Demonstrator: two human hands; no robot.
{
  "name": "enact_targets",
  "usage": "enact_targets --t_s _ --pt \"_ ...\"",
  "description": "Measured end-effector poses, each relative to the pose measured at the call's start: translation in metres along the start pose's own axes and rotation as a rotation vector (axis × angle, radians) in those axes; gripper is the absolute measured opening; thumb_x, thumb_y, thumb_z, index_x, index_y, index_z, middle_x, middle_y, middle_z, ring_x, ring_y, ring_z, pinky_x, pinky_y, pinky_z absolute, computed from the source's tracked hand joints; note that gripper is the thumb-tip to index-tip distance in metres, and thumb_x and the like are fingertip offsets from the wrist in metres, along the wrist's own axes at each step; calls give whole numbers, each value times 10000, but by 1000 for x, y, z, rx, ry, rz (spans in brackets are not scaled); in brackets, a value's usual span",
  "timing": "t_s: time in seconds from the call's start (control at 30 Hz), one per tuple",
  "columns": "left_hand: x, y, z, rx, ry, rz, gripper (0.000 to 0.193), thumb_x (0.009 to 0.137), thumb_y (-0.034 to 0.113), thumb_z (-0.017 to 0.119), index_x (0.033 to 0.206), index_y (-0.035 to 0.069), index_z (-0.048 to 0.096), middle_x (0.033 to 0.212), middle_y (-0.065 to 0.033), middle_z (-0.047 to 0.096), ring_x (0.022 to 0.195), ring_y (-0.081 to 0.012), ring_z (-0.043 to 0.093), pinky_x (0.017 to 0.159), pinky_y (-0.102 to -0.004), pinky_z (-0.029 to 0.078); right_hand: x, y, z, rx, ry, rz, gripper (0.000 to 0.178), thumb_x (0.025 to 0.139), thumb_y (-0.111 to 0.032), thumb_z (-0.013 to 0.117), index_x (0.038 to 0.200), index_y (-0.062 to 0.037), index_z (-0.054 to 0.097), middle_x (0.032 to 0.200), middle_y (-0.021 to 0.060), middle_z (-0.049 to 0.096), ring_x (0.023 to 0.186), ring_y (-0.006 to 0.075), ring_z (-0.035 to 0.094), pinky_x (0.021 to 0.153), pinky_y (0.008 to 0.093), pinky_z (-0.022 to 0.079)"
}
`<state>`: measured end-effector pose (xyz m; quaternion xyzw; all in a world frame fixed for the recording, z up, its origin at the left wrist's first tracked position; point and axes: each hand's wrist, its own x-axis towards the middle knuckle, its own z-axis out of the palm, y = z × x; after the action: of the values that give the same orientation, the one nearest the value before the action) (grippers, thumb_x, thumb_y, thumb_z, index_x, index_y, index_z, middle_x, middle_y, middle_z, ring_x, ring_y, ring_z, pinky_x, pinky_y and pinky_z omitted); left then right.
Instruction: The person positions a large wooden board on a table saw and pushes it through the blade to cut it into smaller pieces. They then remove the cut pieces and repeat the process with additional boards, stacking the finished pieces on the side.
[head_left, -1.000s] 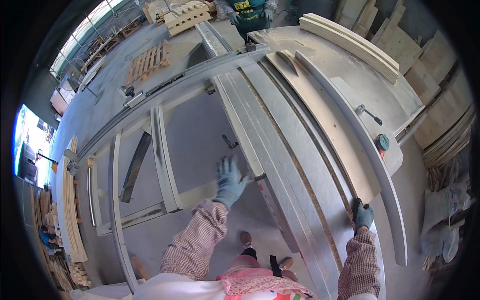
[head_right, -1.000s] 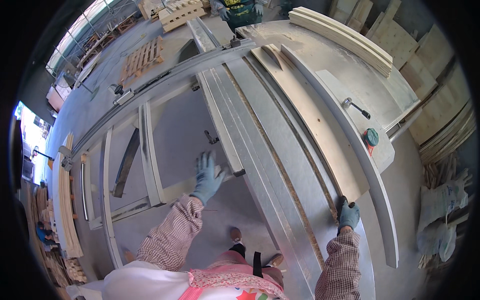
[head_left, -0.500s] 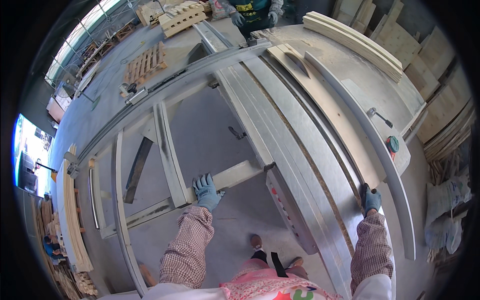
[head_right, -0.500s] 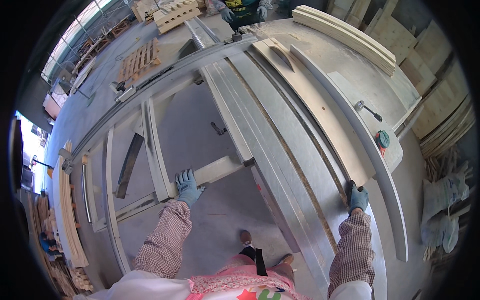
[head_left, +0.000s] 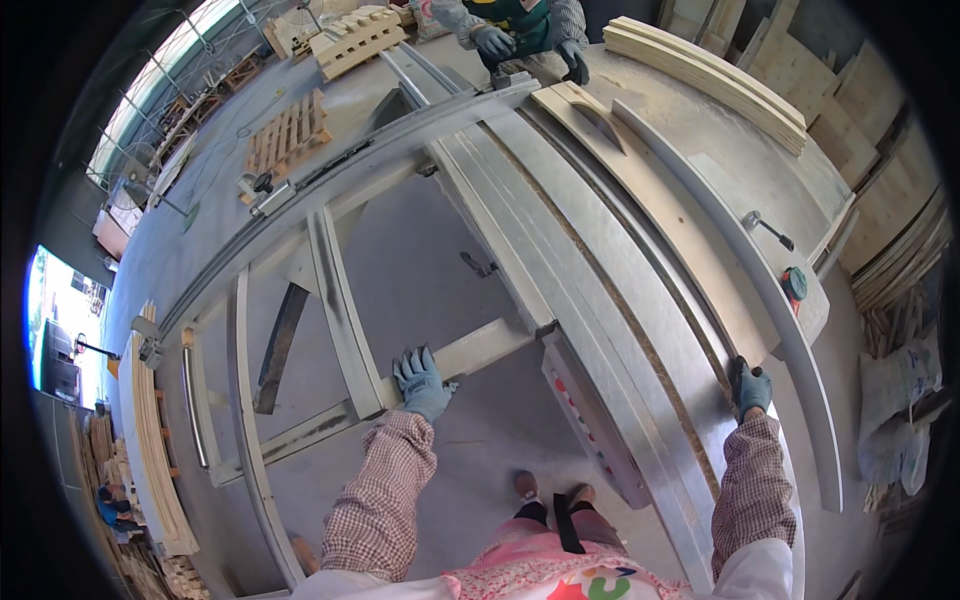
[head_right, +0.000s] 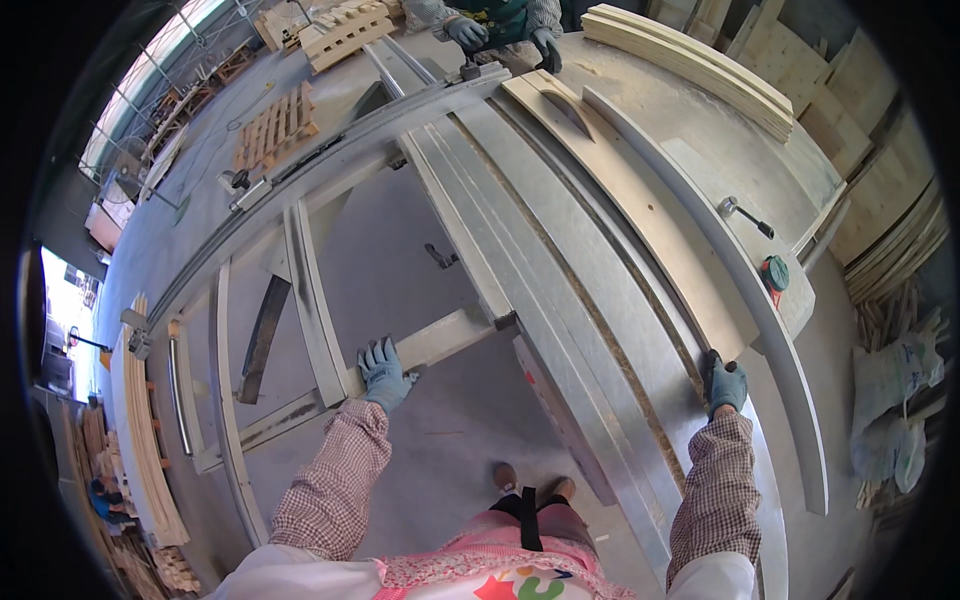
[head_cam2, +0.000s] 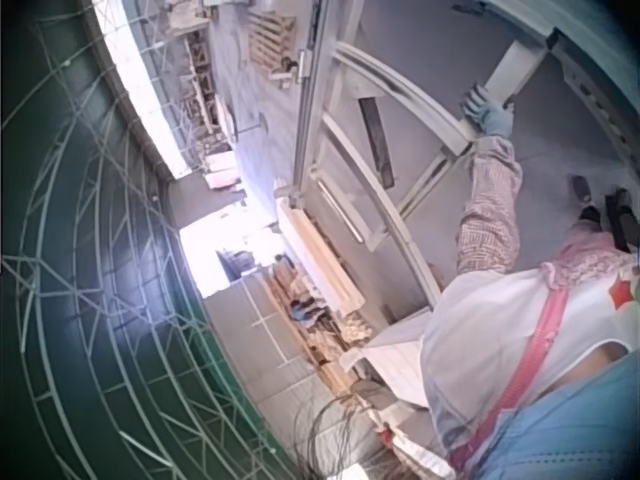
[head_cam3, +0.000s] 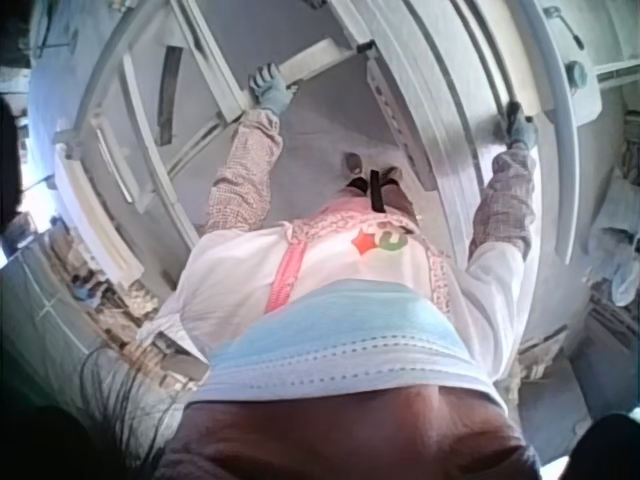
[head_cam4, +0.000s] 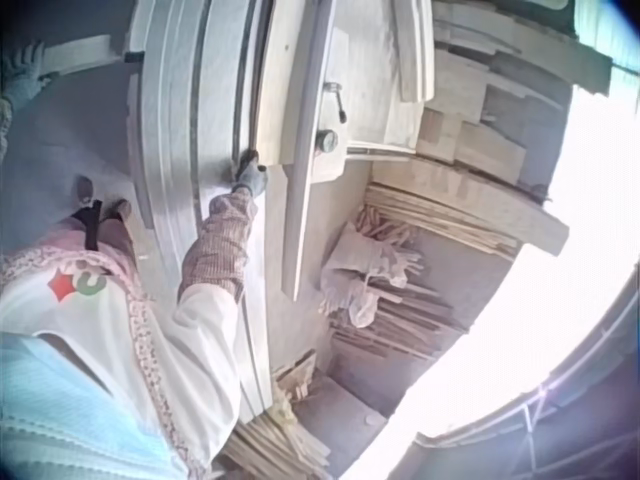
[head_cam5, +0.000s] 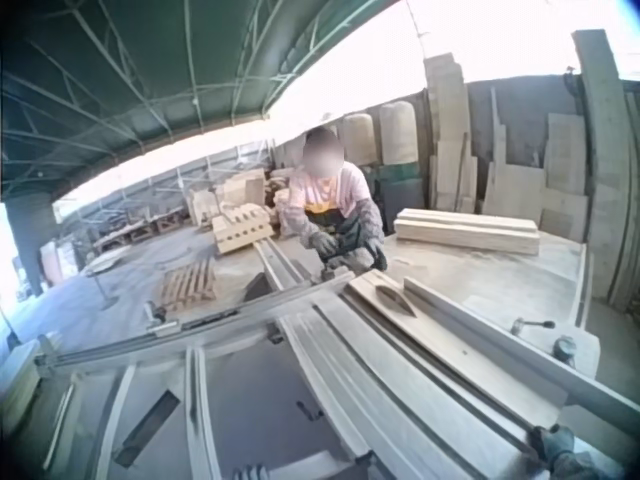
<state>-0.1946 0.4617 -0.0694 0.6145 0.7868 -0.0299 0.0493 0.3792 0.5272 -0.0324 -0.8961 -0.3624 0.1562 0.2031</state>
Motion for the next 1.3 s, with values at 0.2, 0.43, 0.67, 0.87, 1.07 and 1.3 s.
enact_targets --t_s 0.2,0.43,0.67,0.87,1.07,1.3 --pt "-1 0 2 -1 -35 0 914 645 461 669 1297 -4 229 1298 -192 288 1258 -361 192 1036 -529 56 -27 -14 -16 14 -7 58 435 725 -462 611 625 -39 594 564 109 585 564 253 581 567 372 431" --pt "10 -8 0 -22 17 -21 921 626 438 690 1297 9 229 1302 -181 289 1262 -354 189 1035 -526 61 5 -10 8 -19 -5 7 443 709 -489 595 646 -51 611 611 123 607 610 264 600 592 379 429" --pt "14 -10 -3 -13 6 -28 918 635 459 676 1299 10 227 1294 -189 297 1257 -354 195 1034 -523 66 -8 -34 1 -78 8 29 435 715 -489 590 656 -59 621 636 122 616 655 261 610 605 374 436" --pt "22 -13 -13 12 -19 -40 882 670 449 641 1302 11 210 1286 -186 308 1262 -320 213 1050 -493 60 -17 -46 3 -103 17 92 438 720 -499 590 743 -64 635 692 128 633 723 271 619 655 373 443" --pt "38 -25 3 33 -35 -39 917 654 490 648 1302 13 208 1297 -162 289 1256 -350 192 1037 -515 70 -21 -58 17 -65 5 204 518 710 -526 587 869 -35 634 883 165 633 880 297 599 758 380 441" --pt "40 -25 16 24 48 -24 861 699 553 580 1284 18 244 1257 -164 338 1228 -315 263 1044 -490 101 -26 -79 23 -52 52 231 552 704 -524 591 990 -53 609 1039 174 592 985 312 559 829 386 421"
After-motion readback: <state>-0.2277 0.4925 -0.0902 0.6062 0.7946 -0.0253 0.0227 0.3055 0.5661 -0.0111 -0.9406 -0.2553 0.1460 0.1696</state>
